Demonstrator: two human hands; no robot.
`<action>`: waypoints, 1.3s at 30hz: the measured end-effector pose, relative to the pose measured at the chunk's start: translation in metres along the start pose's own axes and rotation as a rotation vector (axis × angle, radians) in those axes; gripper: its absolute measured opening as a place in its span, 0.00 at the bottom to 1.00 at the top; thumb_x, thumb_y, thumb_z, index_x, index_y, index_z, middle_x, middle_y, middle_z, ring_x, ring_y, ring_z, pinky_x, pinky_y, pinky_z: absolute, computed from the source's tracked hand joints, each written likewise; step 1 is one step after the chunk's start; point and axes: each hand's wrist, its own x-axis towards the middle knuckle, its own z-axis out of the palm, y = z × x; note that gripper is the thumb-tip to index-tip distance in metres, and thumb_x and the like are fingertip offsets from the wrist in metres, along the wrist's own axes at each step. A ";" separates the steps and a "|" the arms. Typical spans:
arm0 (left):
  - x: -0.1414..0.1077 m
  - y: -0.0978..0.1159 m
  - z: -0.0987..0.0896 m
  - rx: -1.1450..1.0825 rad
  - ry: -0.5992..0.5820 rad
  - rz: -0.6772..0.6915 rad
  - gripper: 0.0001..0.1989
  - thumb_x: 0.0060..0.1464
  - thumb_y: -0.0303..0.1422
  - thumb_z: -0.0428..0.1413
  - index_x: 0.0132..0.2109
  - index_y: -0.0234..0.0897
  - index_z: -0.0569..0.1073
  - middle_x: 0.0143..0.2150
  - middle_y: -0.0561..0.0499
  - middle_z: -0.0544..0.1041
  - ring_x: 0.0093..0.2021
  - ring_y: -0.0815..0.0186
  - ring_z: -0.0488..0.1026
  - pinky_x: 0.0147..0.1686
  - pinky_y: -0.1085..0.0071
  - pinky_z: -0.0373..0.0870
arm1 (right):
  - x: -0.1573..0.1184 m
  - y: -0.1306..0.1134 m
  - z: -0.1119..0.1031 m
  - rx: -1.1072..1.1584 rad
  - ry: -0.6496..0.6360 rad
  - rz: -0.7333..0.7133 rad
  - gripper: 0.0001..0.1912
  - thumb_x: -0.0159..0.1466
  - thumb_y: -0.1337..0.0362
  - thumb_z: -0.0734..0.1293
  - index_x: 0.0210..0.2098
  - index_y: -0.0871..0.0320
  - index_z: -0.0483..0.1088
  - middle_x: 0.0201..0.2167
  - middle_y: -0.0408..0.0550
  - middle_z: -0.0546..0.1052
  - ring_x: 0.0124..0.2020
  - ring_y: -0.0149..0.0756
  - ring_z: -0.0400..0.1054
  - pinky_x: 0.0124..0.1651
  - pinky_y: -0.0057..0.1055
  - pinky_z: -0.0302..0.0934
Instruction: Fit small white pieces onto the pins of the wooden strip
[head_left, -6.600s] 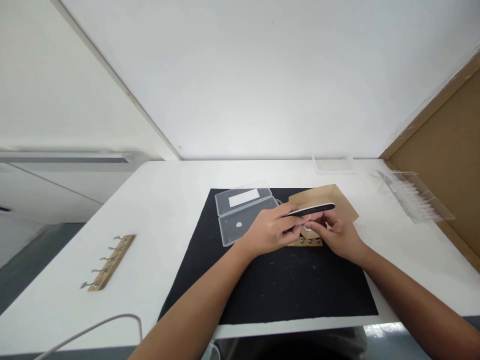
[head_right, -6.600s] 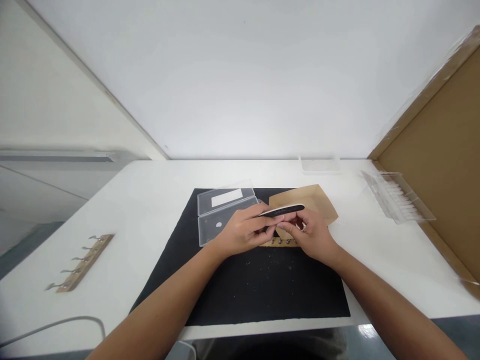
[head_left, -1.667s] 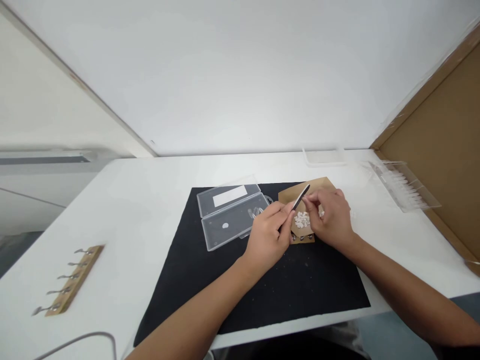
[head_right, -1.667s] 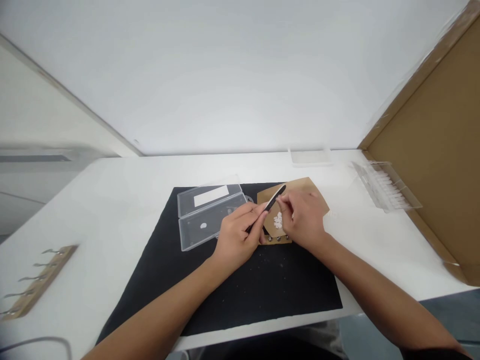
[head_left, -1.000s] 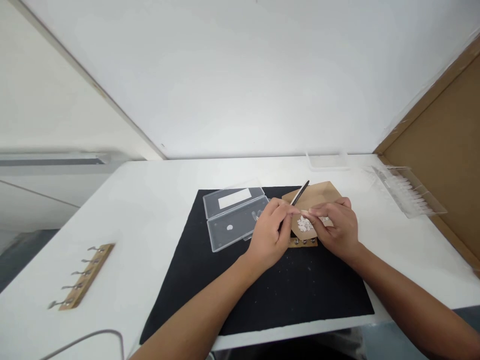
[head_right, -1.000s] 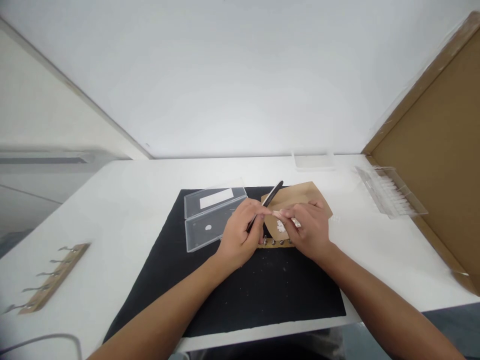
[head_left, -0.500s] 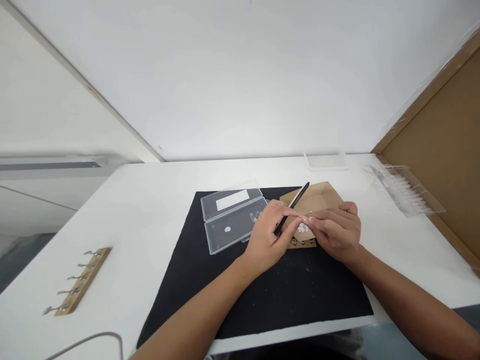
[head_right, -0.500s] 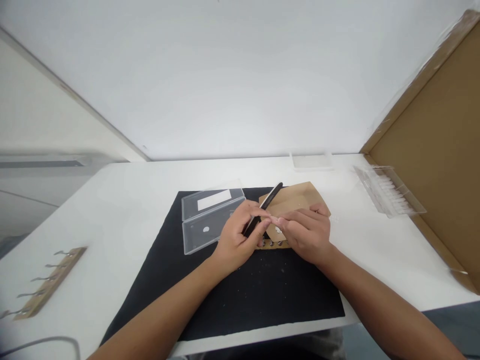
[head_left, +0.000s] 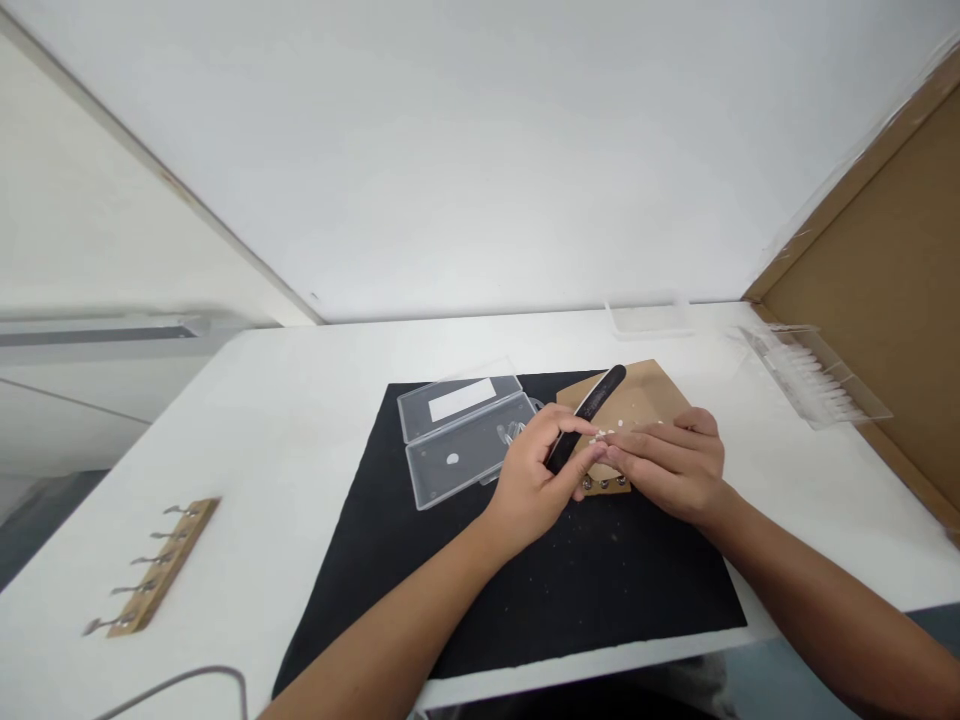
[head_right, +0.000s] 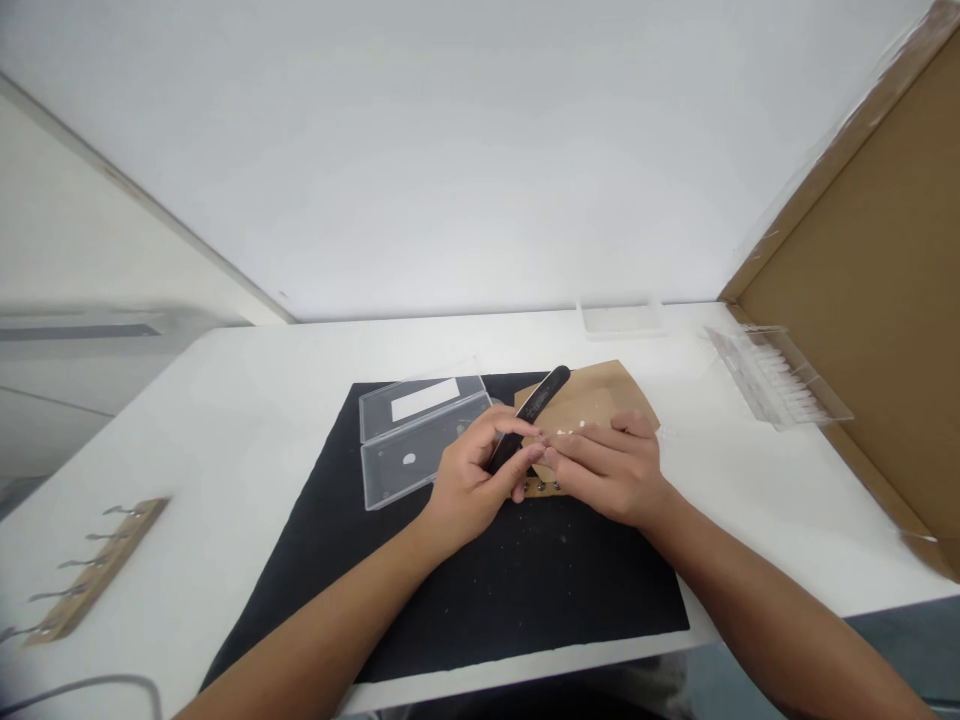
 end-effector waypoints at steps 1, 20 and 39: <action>0.000 0.000 0.000 -0.020 -0.004 -0.010 0.07 0.68 0.35 0.60 0.49 0.37 0.76 0.46 0.51 0.71 0.19 0.81 0.72 0.24 0.78 0.73 | 0.000 0.000 -0.001 -0.007 -0.007 -0.009 0.08 0.68 0.71 0.74 0.35 0.51 0.76 0.36 0.33 0.86 0.34 0.27 0.80 0.36 0.37 0.54; 0.003 0.007 -0.004 -0.080 -0.106 -0.135 0.13 0.67 0.40 0.59 0.41 0.34 0.78 0.34 0.49 0.78 0.21 0.75 0.71 0.24 0.75 0.73 | -0.004 -0.002 0.000 0.032 0.000 0.008 0.07 0.68 0.71 0.74 0.40 0.51 0.77 0.35 0.35 0.85 0.34 0.28 0.81 0.37 0.36 0.56; 0.006 0.018 -0.007 0.050 -0.182 -0.072 0.13 0.69 0.38 0.56 0.35 0.38 0.74 0.30 0.50 0.74 0.40 0.62 0.74 0.44 0.67 0.73 | 0.001 -0.005 0.005 0.306 -0.062 0.289 0.11 0.68 0.57 0.77 0.45 0.53 0.75 0.24 0.33 0.81 0.27 0.28 0.78 0.35 0.32 0.54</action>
